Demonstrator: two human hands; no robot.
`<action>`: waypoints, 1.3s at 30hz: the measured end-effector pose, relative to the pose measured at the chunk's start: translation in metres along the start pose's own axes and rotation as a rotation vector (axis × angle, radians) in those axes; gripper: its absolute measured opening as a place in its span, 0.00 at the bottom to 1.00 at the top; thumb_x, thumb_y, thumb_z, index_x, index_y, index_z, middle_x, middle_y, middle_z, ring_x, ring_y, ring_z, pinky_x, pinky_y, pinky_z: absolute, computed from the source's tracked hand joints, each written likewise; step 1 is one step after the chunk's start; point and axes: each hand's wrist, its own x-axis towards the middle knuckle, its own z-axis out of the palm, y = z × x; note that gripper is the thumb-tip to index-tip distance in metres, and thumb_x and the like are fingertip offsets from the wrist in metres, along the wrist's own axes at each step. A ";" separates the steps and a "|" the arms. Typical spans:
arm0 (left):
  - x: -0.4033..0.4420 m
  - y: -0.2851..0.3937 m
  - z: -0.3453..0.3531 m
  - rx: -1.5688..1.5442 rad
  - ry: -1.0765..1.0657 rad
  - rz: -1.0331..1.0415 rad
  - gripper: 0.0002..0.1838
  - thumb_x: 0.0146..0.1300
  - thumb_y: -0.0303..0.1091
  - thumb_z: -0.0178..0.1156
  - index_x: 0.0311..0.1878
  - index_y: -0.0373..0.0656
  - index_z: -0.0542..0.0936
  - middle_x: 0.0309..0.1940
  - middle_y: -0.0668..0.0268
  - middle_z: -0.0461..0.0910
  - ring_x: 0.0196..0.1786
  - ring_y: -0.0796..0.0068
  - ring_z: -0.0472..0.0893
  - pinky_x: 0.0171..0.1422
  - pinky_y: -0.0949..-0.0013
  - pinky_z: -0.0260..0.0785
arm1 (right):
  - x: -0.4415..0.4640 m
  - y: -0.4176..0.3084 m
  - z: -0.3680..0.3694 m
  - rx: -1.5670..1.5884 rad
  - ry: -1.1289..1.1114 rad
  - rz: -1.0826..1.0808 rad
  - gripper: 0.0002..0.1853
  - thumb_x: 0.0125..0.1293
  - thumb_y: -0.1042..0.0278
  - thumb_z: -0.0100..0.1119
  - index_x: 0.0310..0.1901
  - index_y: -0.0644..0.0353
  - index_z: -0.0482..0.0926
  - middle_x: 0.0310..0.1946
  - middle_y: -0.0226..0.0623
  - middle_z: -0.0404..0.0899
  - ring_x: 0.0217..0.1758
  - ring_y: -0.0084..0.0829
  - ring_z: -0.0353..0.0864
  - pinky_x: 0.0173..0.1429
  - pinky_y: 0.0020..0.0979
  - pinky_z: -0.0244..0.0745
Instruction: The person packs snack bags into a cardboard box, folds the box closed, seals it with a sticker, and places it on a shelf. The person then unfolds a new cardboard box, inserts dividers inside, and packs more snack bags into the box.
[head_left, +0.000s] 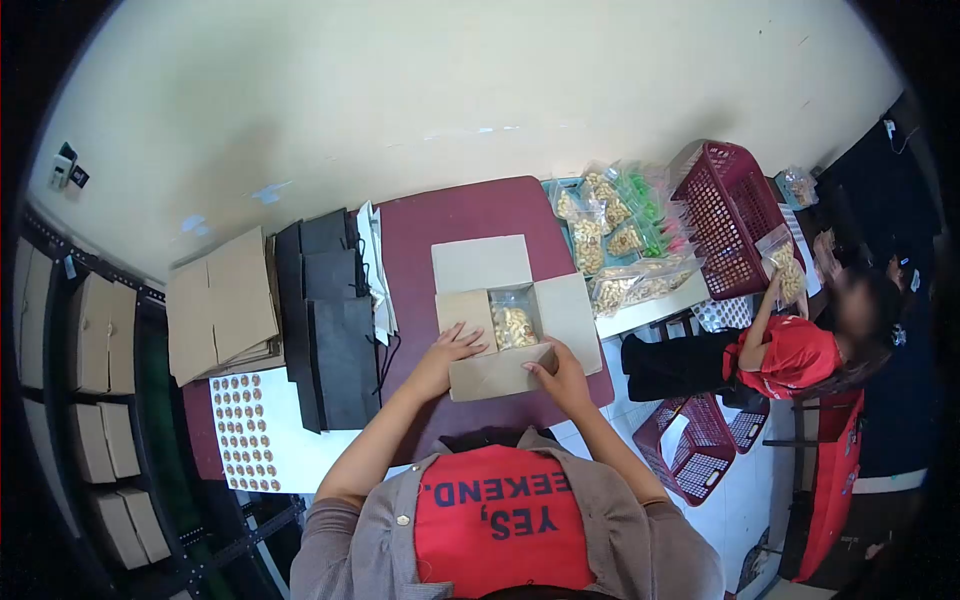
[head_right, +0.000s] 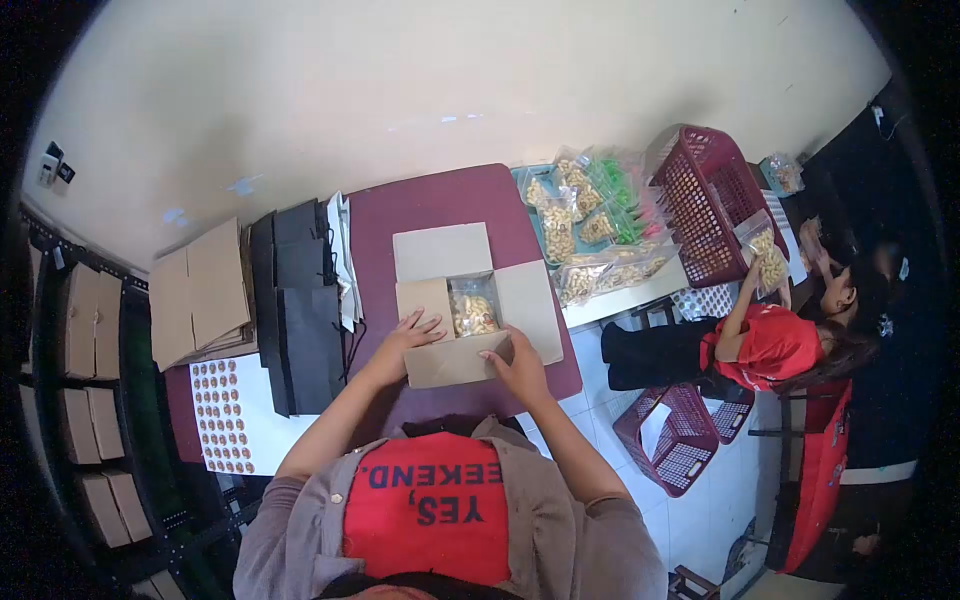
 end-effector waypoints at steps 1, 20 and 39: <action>-0.002 0.003 -0.001 -0.019 0.006 -0.019 0.23 0.63 0.37 0.59 0.63 0.53 0.80 0.73 0.64 0.67 0.79 0.46 0.55 0.80 0.46 0.49 | 0.000 -0.003 -0.002 -0.022 -0.050 0.061 0.33 0.58 0.50 0.73 0.56 0.65 0.73 0.39 0.52 0.82 0.43 0.46 0.83 0.48 0.40 0.76; -0.026 0.027 0.033 -0.331 0.439 -0.220 0.31 0.61 0.35 0.69 0.66 0.39 0.70 0.66 0.54 0.72 0.73 0.50 0.65 0.77 0.54 0.56 | 0.004 0.025 0.026 0.107 0.026 0.136 0.33 0.61 0.45 0.68 0.56 0.66 0.74 0.40 0.57 0.82 0.42 0.58 0.82 0.47 0.48 0.76; -0.016 0.021 0.048 -0.422 0.613 -0.415 0.57 0.53 0.25 0.70 0.80 0.47 0.43 0.68 0.46 0.66 0.72 0.44 0.63 0.76 0.51 0.55 | 0.032 -0.001 -0.038 -0.149 0.346 0.086 0.35 0.60 0.60 0.69 0.66 0.65 0.68 0.62 0.56 0.70 0.66 0.53 0.68 0.70 0.44 0.62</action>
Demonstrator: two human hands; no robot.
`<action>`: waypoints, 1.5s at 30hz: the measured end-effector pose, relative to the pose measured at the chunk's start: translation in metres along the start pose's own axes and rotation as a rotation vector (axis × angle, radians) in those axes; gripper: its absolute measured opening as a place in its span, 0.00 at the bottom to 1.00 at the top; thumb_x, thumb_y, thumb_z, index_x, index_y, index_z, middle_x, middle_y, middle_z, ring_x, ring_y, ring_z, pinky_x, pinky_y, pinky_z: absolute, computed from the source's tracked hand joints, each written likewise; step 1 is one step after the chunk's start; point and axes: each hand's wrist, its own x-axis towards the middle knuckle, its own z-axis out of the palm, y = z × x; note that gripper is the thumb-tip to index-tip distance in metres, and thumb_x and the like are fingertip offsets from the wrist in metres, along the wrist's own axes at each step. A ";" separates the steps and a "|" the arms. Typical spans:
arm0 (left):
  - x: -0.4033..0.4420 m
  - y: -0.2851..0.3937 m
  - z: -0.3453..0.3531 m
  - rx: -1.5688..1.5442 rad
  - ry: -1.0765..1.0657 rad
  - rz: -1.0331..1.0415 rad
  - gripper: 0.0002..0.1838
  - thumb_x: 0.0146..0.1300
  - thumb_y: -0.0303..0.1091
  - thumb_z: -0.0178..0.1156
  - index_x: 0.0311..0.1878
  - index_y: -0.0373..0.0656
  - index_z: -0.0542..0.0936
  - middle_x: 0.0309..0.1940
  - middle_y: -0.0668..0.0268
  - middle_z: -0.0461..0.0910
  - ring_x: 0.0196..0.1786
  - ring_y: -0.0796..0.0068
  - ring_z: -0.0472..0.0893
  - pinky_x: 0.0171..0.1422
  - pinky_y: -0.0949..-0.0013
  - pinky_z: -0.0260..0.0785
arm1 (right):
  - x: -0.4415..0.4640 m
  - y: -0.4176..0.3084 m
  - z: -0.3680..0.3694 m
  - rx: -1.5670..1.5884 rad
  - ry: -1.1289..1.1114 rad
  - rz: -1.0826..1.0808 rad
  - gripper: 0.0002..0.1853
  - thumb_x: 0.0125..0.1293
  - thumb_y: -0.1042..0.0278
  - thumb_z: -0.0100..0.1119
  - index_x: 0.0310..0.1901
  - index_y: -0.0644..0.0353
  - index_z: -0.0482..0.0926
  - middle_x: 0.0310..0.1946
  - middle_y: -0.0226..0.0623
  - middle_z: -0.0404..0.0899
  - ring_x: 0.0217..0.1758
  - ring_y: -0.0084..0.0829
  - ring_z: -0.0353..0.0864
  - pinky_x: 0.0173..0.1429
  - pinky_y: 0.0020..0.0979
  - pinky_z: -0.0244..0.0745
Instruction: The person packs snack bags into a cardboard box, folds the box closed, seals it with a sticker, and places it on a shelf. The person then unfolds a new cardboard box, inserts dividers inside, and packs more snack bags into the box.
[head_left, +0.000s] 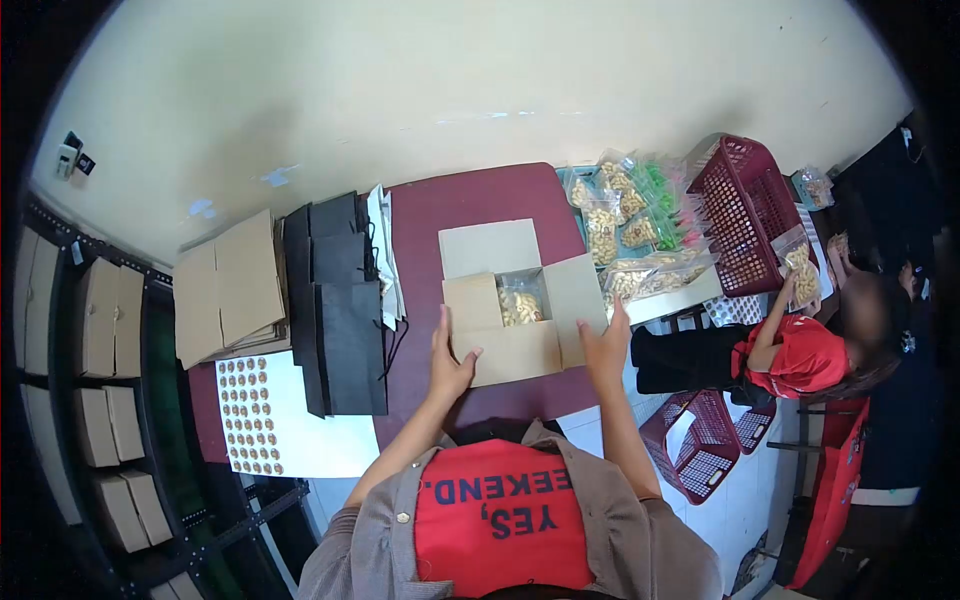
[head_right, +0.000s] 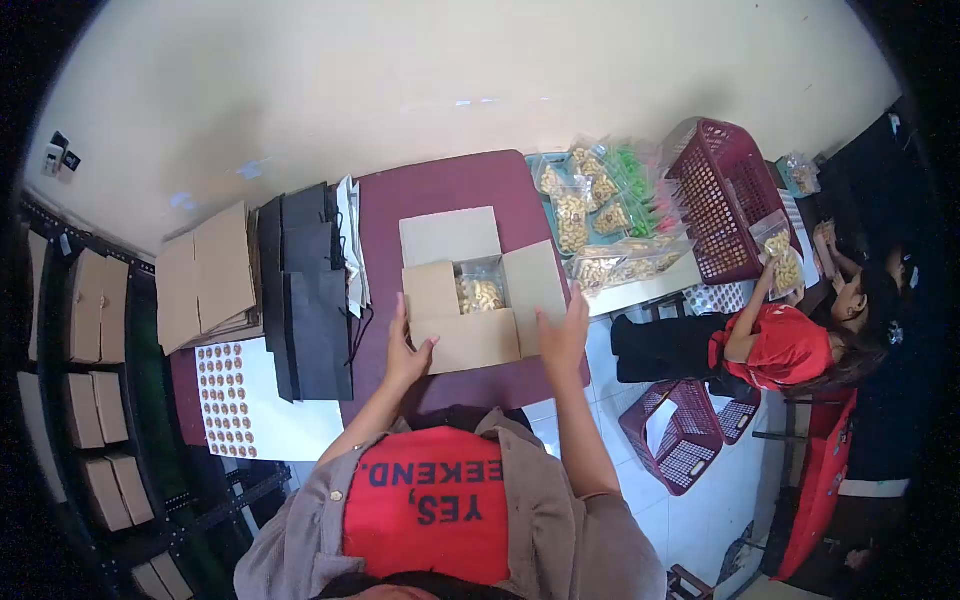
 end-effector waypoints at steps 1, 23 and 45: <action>0.004 -0.001 -0.002 -0.054 -0.006 -0.056 0.62 0.51 0.26 0.72 0.81 0.48 0.38 0.66 0.44 0.67 0.70 0.44 0.65 0.75 0.51 0.57 | 0.010 0.017 0.003 0.178 -0.136 0.086 0.34 0.60 0.61 0.69 0.65 0.66 0.68 0.59 0.57 0.72 0.64 0.52 0.72 0.68 0.42 0.65; 0.106 -0.014 -0.019 0.331 -0.539 -0.093 0.93 0.18 0.51 0.87 0.77 0.53 0.20 0.76 0.32 0.22 0.80 0.38 0.27 0.76 0.29 0.36 | -0.037 -0.035 0.053 -0.096 -0.666 -0.202 0.43 0.68 0.38 0.54 0.79 0.36 0.46 0.79 0.61 0.30 0.81 0.67 0.27 0.75 0.68 0.38; 0.128 0.008 -0.038 -0.057 -0.132 0.013 0.19 0.62 0.30 0.65 0.54 0.34 0.78 0.47 0.59 0.81 0.52 0.66 0.81 0.58 0.64 0.71 | -0.030 -0.017 0.043 -0.223 -0.577 -0.456 0.37 0.68 0.39 0.52 0.77 0.37 0.57 0.78 0.57 0.41 0.81 0.63 0.38 0.76 0.65 0.43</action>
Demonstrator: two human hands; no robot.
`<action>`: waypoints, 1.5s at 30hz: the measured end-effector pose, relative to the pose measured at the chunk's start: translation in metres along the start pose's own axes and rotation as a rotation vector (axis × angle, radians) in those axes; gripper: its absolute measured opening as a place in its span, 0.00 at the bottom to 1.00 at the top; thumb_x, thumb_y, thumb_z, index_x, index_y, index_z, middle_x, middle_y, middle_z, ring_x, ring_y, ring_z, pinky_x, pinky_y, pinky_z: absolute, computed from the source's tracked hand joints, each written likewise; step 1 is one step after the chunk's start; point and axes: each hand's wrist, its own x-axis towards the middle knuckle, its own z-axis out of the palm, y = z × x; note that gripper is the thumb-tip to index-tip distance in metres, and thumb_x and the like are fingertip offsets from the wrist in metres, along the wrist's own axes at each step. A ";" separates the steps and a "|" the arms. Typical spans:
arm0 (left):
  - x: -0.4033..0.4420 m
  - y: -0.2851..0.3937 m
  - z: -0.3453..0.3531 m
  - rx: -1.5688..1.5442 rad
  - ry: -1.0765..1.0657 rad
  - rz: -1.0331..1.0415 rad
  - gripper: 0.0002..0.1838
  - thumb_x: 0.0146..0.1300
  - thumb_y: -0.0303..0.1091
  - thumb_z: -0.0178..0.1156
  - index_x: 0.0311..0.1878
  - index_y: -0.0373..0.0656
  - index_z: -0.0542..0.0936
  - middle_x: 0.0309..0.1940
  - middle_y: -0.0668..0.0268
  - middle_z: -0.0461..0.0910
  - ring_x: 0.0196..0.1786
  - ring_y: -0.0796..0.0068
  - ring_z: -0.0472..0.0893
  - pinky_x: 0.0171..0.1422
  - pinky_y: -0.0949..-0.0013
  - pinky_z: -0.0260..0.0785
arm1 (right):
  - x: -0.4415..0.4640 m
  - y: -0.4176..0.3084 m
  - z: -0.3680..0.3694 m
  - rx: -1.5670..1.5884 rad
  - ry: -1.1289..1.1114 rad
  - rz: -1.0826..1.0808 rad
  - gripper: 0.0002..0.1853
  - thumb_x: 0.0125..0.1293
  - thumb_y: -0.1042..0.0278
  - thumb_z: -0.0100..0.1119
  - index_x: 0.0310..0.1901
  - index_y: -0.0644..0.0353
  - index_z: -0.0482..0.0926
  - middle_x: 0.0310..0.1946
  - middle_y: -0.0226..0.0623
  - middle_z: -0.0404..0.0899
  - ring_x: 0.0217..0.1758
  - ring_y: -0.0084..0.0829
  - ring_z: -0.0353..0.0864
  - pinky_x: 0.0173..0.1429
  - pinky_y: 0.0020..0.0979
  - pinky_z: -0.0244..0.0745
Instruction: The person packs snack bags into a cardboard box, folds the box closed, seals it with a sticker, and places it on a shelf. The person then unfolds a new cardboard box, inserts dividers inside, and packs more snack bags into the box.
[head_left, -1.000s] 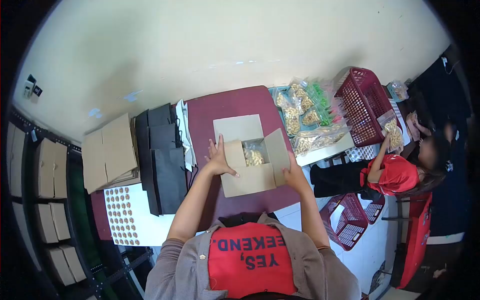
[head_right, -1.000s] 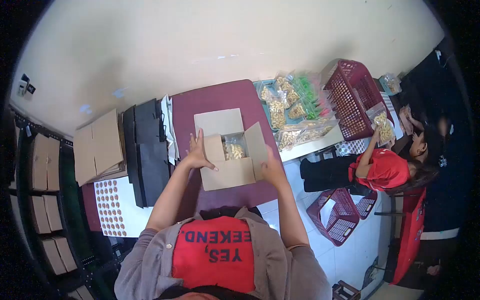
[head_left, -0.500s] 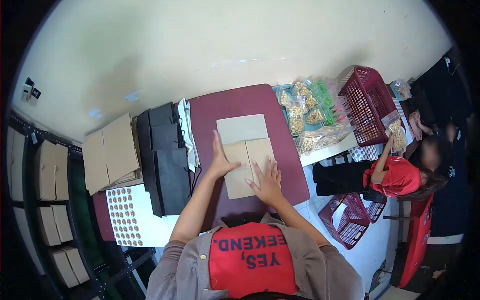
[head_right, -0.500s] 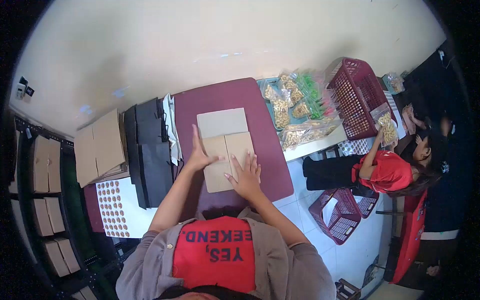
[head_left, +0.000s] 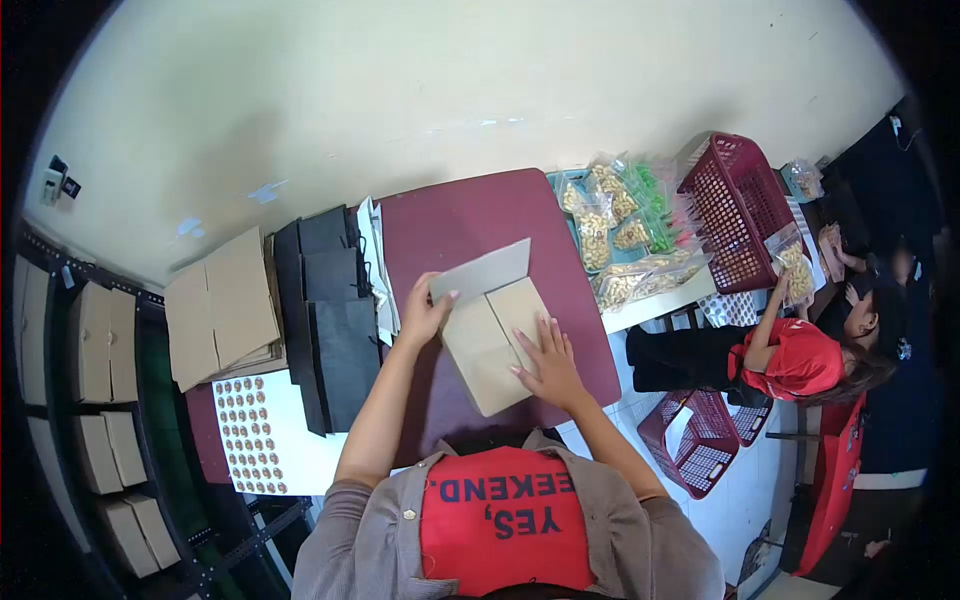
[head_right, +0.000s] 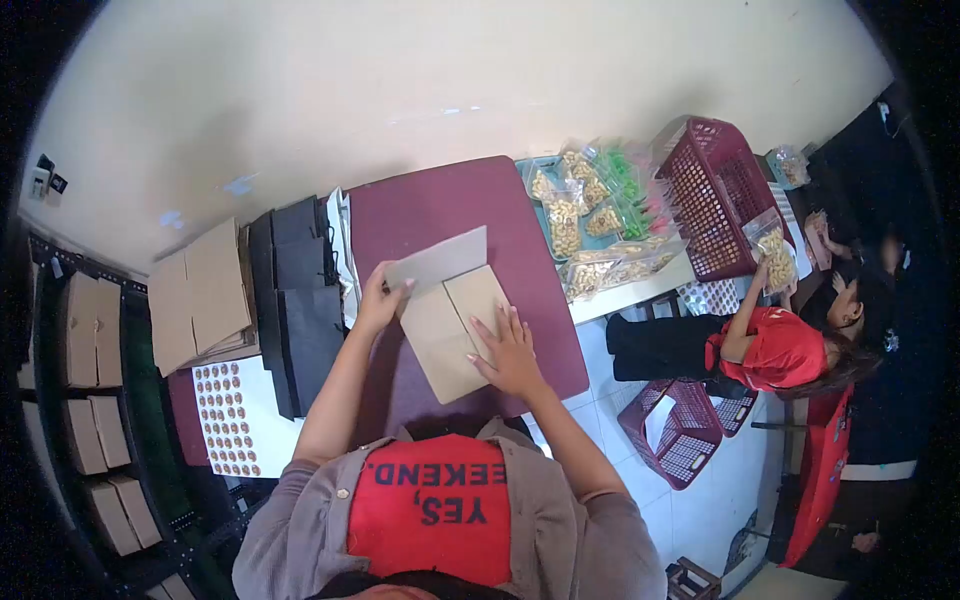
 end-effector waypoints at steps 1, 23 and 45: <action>-0.010 0.011 -0.002 0.014 -0.024 0.089 0.19 0.62 0.29 0.64 0.56 0.35 0.78 0.50 0.58 0.81 0.55 0.64 0.81 0.59 0.63 0.71 | -0.002 0.004 -0.002 -0.007 0.000 -0.046 0.37 0.68 0.39 0.52 0.76 0.36 0.58 0.78 0.57 0.43 0.81 0.63 0.40 0.76 0.65 0.44; -0.092 0.027 0.001 0.256 -0.053 0.332 0.28 0.64 0.17 0.51 0.68 0.46 0.73 0.57 0.51 0.79 0.60 0.48 0.77 0.66 0.59 0.68 | -0.001 0.034 -0.041 0.583 0.402 0.091 0.16 0.73 0.75 0.51 0.59 0.59 0.78 0.48 0.53 0.83 0.53 0.49 0.84 0.54 0.37 0.78; -0.115 0.019 0.034 0.498 0.437 0.259 0.40 0.62 0.30 0.63 0.76 0.42 0.57 0.68 0.44 0.58 0.71 0.41 0.60 0.77 0.47 0.47 | 0.002 0.013 -0.023 0.234 0.739 0.014 0.18 0.69 0.79 0.57 0.60 0.65 0.77 0.49 0.53 0.83 0.52 0.47 0.85 0.55 0.38 0.79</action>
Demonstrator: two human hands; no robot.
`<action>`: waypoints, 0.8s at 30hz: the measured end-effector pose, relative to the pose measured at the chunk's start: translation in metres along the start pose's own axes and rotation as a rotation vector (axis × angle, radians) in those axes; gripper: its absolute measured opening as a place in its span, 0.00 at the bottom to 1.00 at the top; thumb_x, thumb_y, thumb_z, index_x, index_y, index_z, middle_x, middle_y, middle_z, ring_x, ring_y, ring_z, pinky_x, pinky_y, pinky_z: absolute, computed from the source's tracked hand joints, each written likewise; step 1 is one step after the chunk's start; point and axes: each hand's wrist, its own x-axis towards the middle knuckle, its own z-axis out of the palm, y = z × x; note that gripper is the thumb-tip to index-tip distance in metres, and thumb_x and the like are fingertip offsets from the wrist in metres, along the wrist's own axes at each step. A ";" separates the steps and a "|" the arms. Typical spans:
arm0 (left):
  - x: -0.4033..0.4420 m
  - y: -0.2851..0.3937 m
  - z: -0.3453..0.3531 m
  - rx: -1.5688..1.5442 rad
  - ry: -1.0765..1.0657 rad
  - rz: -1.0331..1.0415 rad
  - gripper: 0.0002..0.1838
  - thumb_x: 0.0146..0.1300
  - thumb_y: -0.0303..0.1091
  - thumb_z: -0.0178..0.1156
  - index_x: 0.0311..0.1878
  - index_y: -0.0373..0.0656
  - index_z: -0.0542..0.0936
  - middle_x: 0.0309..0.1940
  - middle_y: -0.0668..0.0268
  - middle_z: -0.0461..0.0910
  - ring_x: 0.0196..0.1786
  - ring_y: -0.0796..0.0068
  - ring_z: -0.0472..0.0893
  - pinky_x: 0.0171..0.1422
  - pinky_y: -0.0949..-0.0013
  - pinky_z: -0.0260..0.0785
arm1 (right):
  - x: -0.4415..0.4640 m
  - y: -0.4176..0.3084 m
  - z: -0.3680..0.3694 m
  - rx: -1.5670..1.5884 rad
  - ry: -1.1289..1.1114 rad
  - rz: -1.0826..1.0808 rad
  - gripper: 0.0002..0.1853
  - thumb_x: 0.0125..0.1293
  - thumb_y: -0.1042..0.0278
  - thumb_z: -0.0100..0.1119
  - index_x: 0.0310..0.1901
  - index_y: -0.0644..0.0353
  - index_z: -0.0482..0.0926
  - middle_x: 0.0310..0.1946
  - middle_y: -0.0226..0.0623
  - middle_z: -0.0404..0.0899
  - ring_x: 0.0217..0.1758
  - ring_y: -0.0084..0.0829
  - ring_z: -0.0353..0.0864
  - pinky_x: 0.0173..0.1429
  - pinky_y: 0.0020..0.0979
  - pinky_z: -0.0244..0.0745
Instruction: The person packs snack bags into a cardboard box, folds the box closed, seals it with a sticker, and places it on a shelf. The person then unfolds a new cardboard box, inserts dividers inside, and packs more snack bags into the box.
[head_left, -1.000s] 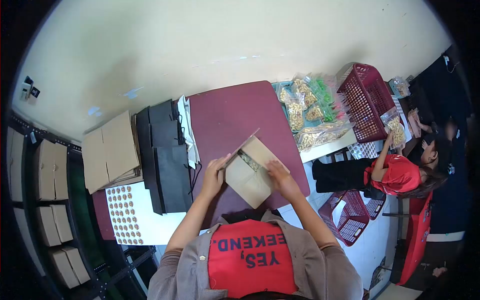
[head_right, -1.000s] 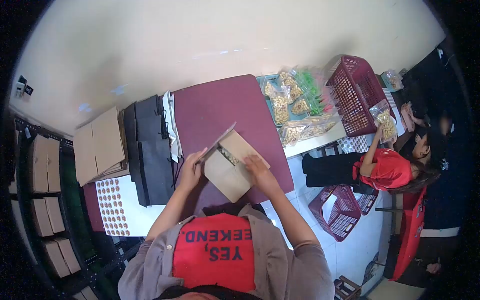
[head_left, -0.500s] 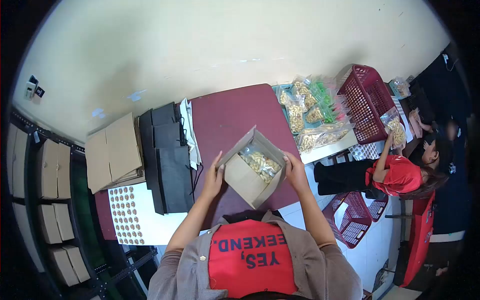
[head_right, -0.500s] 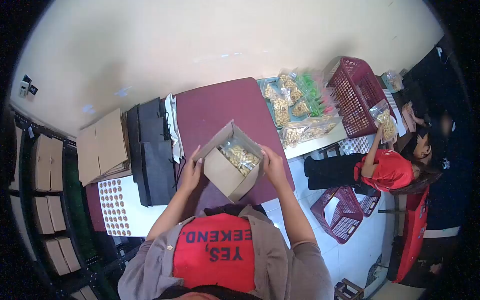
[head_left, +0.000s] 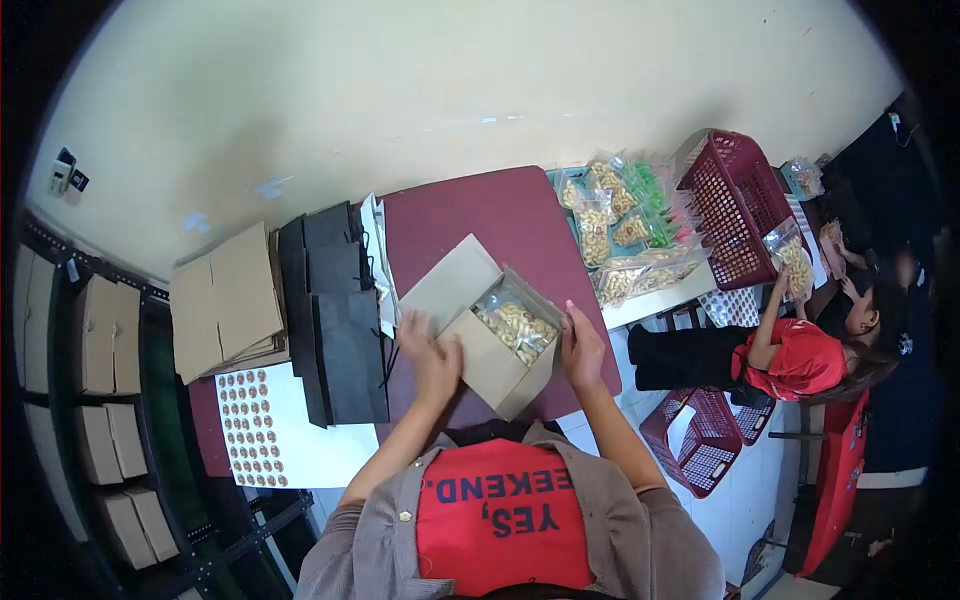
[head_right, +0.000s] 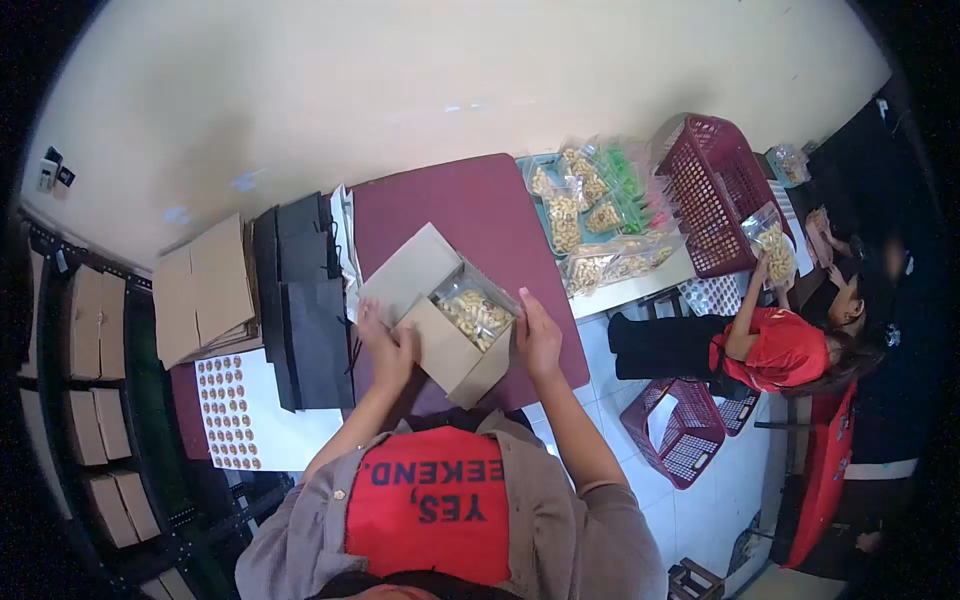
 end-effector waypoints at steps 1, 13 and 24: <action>0.000 0.013 -0.003 -0.107 -0.233 0.070 0.37 0.65 0.35 0.60 0.75 0.44 0.59 0.70 0.44 0.57 0.73 0.38 0.55 0.78 0.43 0.42 | 0.001 0.005 0.002 -0.007 -0.007 -0.038 0.18 0.68 0.79 0.58 0.59 0.65 0.77 0.49 0.54 0.83 0.51 0.47 0.85 0.54 0.38 0.80; -0.014 0.064 -0.018 -0.381 -0.796 0.122 0.38 0.62 0.50 0.66 0.74 0.51 0.66 0.75 0.55 0.60 0.78 0.43 0.55 0.78 0.34 0.40 | 0.002 0.016 0.007 0.018 0.005 -0.015 0.16 0.68 0.81 0.57 0.57 0.66 0.79 0.50 0.53 0.83 0.50 0.48 0.86 0.51 0.38 0.81; -0.025 0.049 -0.009 -0.060 -0.395 -0.067 0.42 0.43 0.39 0.79 0.66 0.56 0.75 0.68 0.51 0.64 0.70 0.45 0.61 0.73 0.48 0.56 | -0.057 -0.002 0.014 0.020 -0.420 -0.146 0.15 0.69 0.70 0.58 0.56 0.59 0.80 0.58 0.44 0.79 0.66 0.45 0.74 0.72 0.50 0.63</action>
